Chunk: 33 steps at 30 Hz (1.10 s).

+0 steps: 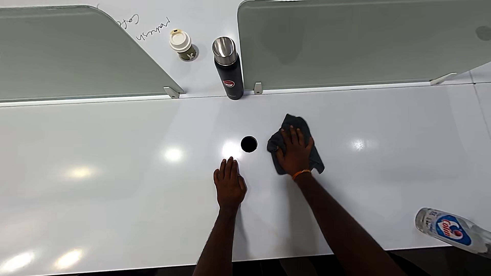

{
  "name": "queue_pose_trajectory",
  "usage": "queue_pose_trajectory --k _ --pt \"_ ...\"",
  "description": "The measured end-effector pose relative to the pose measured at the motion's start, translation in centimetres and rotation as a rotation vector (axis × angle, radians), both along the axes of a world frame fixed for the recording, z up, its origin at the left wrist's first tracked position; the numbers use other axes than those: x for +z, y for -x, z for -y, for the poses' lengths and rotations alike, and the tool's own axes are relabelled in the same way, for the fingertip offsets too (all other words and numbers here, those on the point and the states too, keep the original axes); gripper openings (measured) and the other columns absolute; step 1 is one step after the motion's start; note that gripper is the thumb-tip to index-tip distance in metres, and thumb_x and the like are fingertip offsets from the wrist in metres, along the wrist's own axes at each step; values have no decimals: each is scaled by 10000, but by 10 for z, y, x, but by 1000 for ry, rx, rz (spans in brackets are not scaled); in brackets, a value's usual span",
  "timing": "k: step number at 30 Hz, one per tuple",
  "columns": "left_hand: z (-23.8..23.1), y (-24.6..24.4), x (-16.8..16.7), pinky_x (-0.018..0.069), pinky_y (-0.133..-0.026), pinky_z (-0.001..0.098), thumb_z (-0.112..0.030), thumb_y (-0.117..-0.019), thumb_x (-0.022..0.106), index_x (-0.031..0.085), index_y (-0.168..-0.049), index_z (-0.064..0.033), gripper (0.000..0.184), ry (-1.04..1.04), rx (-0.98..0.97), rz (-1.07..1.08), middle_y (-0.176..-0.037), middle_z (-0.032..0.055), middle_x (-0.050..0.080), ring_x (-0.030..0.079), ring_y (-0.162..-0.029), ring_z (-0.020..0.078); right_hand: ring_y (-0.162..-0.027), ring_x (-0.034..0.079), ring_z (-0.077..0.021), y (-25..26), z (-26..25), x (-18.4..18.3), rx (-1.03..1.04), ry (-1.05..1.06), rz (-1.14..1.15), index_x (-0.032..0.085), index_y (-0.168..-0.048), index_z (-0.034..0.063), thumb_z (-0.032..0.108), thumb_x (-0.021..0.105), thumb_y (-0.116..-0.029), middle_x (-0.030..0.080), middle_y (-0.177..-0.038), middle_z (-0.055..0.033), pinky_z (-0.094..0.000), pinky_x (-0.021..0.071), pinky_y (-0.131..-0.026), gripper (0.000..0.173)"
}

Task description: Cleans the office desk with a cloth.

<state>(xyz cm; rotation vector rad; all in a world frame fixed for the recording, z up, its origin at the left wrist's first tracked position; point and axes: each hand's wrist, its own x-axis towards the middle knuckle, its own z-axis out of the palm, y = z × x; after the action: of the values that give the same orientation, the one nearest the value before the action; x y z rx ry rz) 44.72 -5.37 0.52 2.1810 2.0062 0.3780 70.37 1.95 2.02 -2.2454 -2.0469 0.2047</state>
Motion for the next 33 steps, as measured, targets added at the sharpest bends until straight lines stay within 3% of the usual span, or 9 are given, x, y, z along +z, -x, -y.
queue_pose_trajectory --k 6,9,14,17,23,27,30,33 --pt "0 1 1 270 -1184 567 -266 -978 303 577 -1434 -99 557 -12 -16 26 -1566 52 490 380 -1493 288 -1564 233 -303 55 135 4 167 31 -76 433 -1556 379 575 458 -959 348 -1663 -21 -743 89 -1178 629" --pt "-1 1 1 271 -1183 565 -256 -979 305 575 -1433 -98 552 -15 -18 30 -1567 55 488 382 -1490 293 -1513 361 -297 60 209 8 268 61 -101 456 -1532 412 575 468 -955 428 -1621 -1 -753 182 -1154 599" --pt "-1 1 2 273 -1181 570 -238 -977 321 578 -1430 -85 542 -9 -24 54 -1569 65 485 381 -1491 296 -1496 382 -241 17 293 8 399 48 -108 439 -1526 425 627 484 -911 420 -1618 44 -703 214 -1161 649" --pt "-2 1 3 273 -1183 565 -242 -976 313 577 -1431 -95 546 -10 -21 52 -1572 54 483 381 -1492 287 -1466 432 -244 -29 312 7 318 30 -58 485 -1490 440 662 476 -897 473 -1583 43 -692 238 -1155 633" --pt "-2 0 1 277 -1183 563 -249 -977 306 574 -1436 -81 557 -14 -14 27 -1569 70 487 382 -1492 298 -1497 384 -289 -72 289 9 154 33 27 502 -1496 408 660 423 -891 471 -1588 -4 -725 184 -1147 660" --pt "-3 0 1 283 -1176 562 -261 -976 308 582 -1426 -74 559 -15 -13 17 -1562 75 495 390 -1485 306 -1517 339 -355 -58 221 10 25 60 60 520 -1509 348 625 424 -899 445 -1605 -78 -763 158 -1135 677" --pt "-4 0 0 288 -1171 563 -268 -967 312 589 -1420 -71 567 -22 -13 4 -1551 80 507 405 -1476 309 -1526 312 -371 -55 158 7 -54 49 56 516 -1516 332 591 444 -897 418 -1621 -81 -760 151 -1142 674" --pt "-3 0 1 285 -1176 559 -269 -969 312 594 -1415 -77 562 -22 -8 -2 -1549 69 512 410 -1474 305 -1565 217 -341 -57 101 1 -120 58 59 420 -1569 359 566 386 -939 323 -1672 -55 -743 124 -1160 664"
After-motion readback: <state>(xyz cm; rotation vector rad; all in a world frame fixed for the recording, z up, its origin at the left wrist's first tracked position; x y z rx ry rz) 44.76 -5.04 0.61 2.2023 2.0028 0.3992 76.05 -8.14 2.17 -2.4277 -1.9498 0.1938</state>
